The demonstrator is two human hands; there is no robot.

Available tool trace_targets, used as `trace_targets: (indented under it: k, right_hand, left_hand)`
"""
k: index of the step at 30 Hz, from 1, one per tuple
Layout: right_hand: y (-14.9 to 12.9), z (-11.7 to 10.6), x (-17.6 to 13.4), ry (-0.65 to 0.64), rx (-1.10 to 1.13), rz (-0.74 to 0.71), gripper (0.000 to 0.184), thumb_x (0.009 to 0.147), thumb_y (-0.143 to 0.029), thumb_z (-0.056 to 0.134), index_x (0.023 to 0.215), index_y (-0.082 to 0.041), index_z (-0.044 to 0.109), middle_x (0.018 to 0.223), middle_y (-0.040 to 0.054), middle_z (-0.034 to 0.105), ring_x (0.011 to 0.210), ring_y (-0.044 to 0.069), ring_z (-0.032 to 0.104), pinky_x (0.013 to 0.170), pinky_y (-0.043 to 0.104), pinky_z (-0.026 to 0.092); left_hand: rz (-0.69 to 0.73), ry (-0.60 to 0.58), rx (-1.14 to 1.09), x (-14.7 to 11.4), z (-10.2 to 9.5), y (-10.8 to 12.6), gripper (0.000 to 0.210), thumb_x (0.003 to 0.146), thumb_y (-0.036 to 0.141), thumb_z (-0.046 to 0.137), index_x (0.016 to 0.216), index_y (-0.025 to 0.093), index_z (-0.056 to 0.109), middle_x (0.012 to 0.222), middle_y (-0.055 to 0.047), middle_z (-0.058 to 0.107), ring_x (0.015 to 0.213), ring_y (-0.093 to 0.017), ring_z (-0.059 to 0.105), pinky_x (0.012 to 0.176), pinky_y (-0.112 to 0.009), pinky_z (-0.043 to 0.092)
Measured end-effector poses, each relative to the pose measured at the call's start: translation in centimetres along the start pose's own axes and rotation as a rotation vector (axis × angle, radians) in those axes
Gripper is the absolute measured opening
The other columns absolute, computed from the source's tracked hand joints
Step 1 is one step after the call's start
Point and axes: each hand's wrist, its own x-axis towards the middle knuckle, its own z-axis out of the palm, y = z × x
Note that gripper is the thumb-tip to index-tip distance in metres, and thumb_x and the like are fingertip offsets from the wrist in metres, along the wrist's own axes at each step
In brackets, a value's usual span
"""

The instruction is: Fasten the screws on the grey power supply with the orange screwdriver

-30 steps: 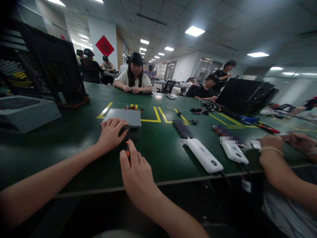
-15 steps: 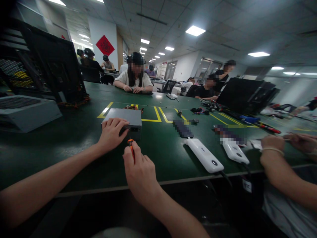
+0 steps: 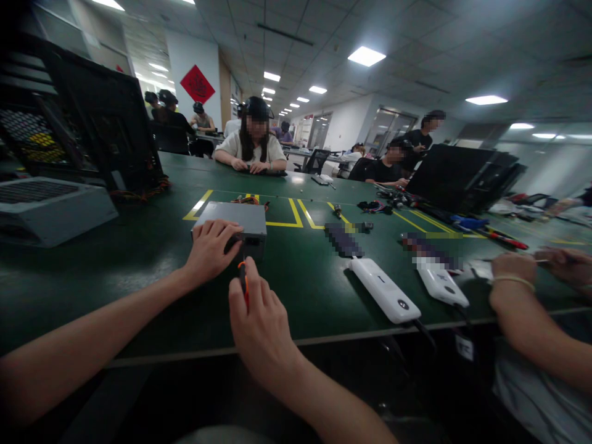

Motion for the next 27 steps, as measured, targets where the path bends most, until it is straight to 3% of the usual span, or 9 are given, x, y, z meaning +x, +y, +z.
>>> trace_targets:
  k: [2, 6, 12, 17, 22, 27]
  right_hand:
    - [-0.1, 0.0, 0.1, 0.006, -0.005, -0.030, 0.022, 0.088, -0.013, 0.039, 0.108, -0.014, 0.048, 0.121, 0.0152, 0.054, 0.086, 0.018, 0.060, 0.066, 0.027, 0.047]
    - [0.1, 0.1, 0.3, 0.105, 0.000, 0.049, 0.018, 0.090, -0.026, 0.043, 0.102, -0.016, 0.050, 0.103, 0.0094, 0.063, 0.062, 0.012, 0.059, 0.054, 0.023, 0.043]
    - [0.2, 0.5, 0.0, 0.031, 0.027, 0.018, 0.020, 0.087, -0.015, 0.042, 0.106, -0.016, 0.049, 0.119, 0.0118, 0.055, 0.078, 0.015, 0.061, 0.062, 0.025, 0.047]
    - [0.3, 0.7, -0.1, 0.120, 0.044, 0.108, 0.020, 0.089, -0.023, 0.045, 0.106, -0.015, 0.049, 0.106, 0.0094, 0.062, 0.073, 0.014, 0.062, 0.057, 0.023, 0.047]
    - [0.3, 0.9, -0.5, 0.038, 0.069, 0.055, 0.024, 0.087, -0.012, 0.041, 0.110, -0.015, 0.048, 0.123, 0.0131, 0.052, 0.086, 0.016, 0.062, 0.068, 0.025, 0.049]
    - [0.9, 1.0, -0.4, 0.151, 0.134, 0.087, 0.019, 0.087, -0.016, 0.045, 0.105, -0.015, 0.050, 0.113, 0.0104, 0.060, 0.084, 0.015, 0.063, 0.069, 0.023, 0.049]
  left_hand:
    - [-0.001, 0.002, -0.004, 0.0, 0.0, 0.0, 0.024, 0.083, 0.027, 0.046, 0.105, 0.023, 0.053, 0.109, -0.006, 0.054, 0.100, -0.025, 0.043, 0.081, -0.040, 0.030]
    - [-0.005, -0.007, -0.015, 0.0, 0.0, 0.0, 0.023, 0.083, 0.026, 0.045, 0.104, 0.023, 0.053, 0.109, -0.005, 0.054, 0.101, -0.024, 0.043, 0.081, -0.039, 0.030]
    - [-0.014, -0.014, -0.003, -0.1, -0.1, 0.0, 0.023, 0.084, 0.027, 0.045, 0.105, 0.023, 0.052, 0.109, -0.005, 0.054, 0.100, -0.025, 0.043, 0.079, -0.039, 0.030]
    - [-0.016, -0.014, -0.006, -0.1, -0.1, 0.0, 0.022, 0.084, 0.026, 0.045, 0.104, 0.023, 0.052, 0.108, -0.005, 0.054, 0.100, -0.025, 0.043, 0.080, -0.039, 0.030]
    - [-0.020, -0.016, 0.002, 0.0, -0.2, 0.2, 0.021, 0.083, 0.026, 0.046, 0.103, 0.023, 0.052, 0.108, -0.005, 0.054, 0.100, -0.025, 0.043, 0.079, -0.039, 0.030]
    - [-0.016, -0.011, 0.016, 0.0, -0.1, 0.3, 0.021, 0.083, 0.026, 0.046, 0.103, 0.023, 0.052, 0.108, -0.005, 0.054, 0.100, -0.025, 0.044, 0.079, -0.039, 0.030]
